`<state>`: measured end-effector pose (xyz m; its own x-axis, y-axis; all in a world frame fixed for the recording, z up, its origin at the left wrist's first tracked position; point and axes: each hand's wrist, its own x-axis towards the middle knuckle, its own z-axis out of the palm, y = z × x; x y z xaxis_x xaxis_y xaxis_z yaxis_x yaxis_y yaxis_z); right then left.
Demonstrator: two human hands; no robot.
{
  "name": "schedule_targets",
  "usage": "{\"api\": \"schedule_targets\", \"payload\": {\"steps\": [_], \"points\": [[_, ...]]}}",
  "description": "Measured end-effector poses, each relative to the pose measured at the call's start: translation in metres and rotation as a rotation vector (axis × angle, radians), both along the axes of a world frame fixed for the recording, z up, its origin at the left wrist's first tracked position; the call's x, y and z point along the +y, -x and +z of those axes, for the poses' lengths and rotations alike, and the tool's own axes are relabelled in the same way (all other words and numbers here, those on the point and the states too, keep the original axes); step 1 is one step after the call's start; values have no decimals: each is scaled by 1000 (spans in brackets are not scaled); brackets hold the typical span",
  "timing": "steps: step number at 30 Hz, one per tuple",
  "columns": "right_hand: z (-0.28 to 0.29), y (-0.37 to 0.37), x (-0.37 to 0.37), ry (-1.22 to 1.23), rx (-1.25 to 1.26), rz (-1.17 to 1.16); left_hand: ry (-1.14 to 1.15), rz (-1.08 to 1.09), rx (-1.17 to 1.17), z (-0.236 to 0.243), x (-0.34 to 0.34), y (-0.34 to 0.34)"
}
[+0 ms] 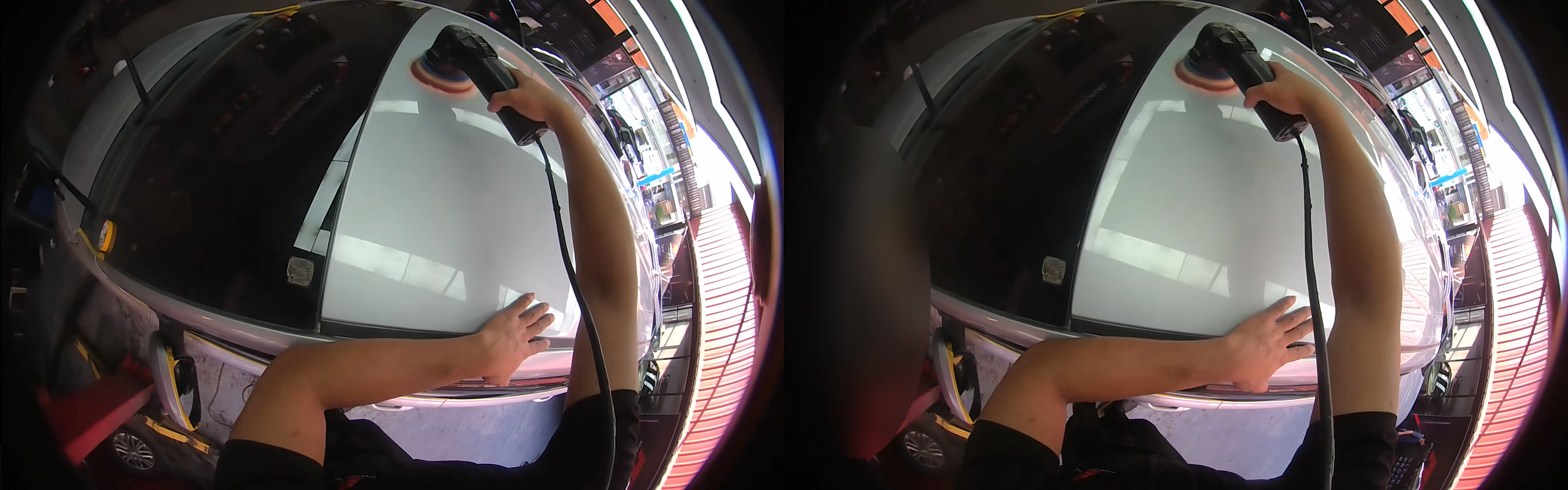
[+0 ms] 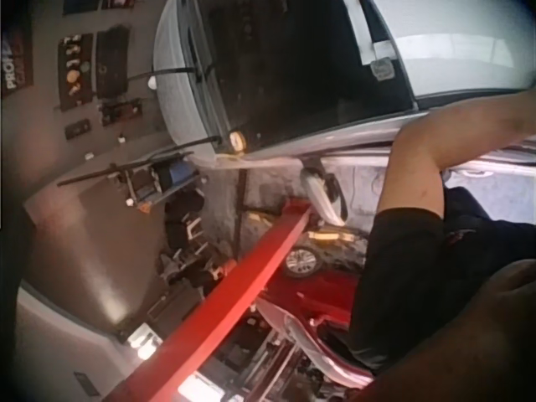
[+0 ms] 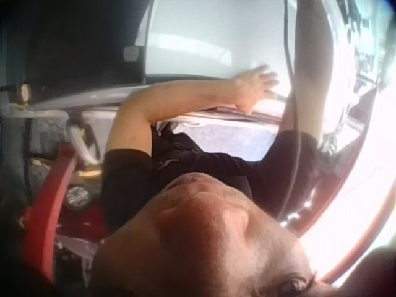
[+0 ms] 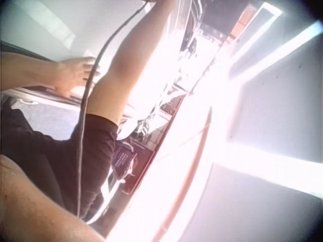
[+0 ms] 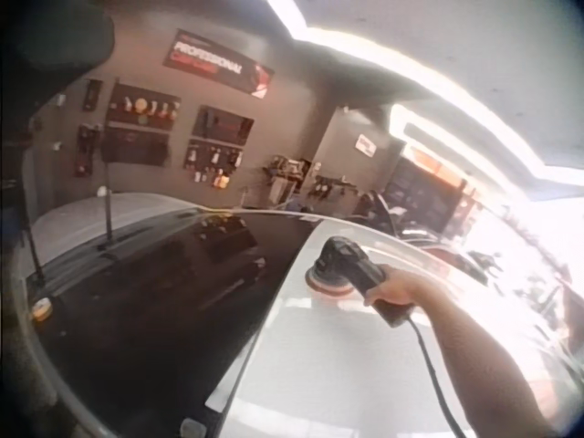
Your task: The person uses a rotary polisher to buff the roof of a silver car in a garage. The operator moves the polisher in overlapping passes across the roof surface while stabilizing the tool with the other hand.
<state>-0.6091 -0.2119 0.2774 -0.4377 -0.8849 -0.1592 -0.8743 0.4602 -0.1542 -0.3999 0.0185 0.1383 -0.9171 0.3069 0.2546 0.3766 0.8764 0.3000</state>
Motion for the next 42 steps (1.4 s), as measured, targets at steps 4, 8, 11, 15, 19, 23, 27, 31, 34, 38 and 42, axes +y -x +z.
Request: {"api": "schedule_targets", "payload": {"steps": [4,8,11,15,19,23,27,31,34,38,42], "points": [[-6,-22,-21,-33,-32,46,-4,15,26,-4,0,2],[-1,-46,-28,-54,16,76,34,18,-3,-1,-4,3],[-1,-59,-21,-59,41,100,18,18,-8,-2,-4,1],[-3,-59,-4,-40,28,155,6,21,23,-2,-4,1],[2,-72,10,-65,43,181,-80,39,83,-8,-7,1],[4,-66,23,-63,-34,171,-6,5,19,1,-11,4],[2,-54,17,-40,-52,88,5,25,37,1,-11,1],[-6,-22,3,32,-51,35,-8,-1,29,-1,-10,2],[-8,0,-4,58,-34,-10,-33,1,12,0,-11,-1],[6,36,9,45,-14,-48,-62,0,14,-3,-9,0],[12,73,30,85,-7,-93,-90,2,63,-5,-9,-1]]}}
